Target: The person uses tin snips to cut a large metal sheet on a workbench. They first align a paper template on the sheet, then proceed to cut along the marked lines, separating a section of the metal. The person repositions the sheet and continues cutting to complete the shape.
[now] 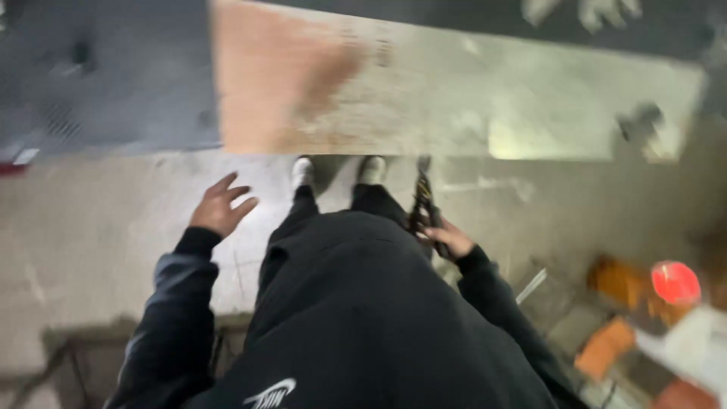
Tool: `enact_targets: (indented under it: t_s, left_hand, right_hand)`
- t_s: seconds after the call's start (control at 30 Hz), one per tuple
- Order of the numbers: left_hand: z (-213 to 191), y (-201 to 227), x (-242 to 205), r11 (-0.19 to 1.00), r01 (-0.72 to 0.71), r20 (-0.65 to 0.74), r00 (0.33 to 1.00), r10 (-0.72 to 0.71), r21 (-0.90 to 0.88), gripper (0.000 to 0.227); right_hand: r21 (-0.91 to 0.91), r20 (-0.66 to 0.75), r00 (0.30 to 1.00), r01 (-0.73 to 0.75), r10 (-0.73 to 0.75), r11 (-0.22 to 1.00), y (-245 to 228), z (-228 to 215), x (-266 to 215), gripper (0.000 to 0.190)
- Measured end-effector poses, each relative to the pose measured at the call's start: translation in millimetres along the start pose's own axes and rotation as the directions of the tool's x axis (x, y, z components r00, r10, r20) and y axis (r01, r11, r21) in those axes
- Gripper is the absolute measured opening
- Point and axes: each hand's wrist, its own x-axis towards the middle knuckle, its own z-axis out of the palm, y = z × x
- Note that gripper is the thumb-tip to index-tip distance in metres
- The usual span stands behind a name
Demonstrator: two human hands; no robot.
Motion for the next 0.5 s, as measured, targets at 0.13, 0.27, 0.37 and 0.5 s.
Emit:
enact_targets:
  t_s: [0.13, 0.27, 0.37, 0.5]
  left_hand:
    - [-14.7, 49.2, 33.1, 0.992, -0.074, 0.177, 0.983, 0.055, 0.098, 0.056]
    - [-7.5, 82.1, 46.1, 0.991, 0.07, 0.34, 0.935, -0.105, 0.112, 0.053]
    - [-5.0, 105.4, 53.0, 0.99, 0.031, 0.397, 0.914, -0.083, 0.136, 0.051]
    - [-1.6, 114.5, 60.1, 0.985, 0.012, 0.425, 0.901, -0.085, 0.172, 0.05]
  right_hand:
    - [0.214, -0.089, 0.992, 0.102, -0.085, 0.971, -8.6, 15.7, -13.0, 0.091]
    - [0.351, -0.118, 0.973, 0.228, -0.199, 0.908, -0.5, 20.0, -23.6, 0.09]
    - [0.371, -0.16, 0.962, 0.266, -0.22, 0.89, 10.3, 18.2, -31.8, 0.089]
    - [0.407, -0.193, 0.961, 0.261, -0.197, 0.875, 22.9, 15.0, -38.9, 0.087]
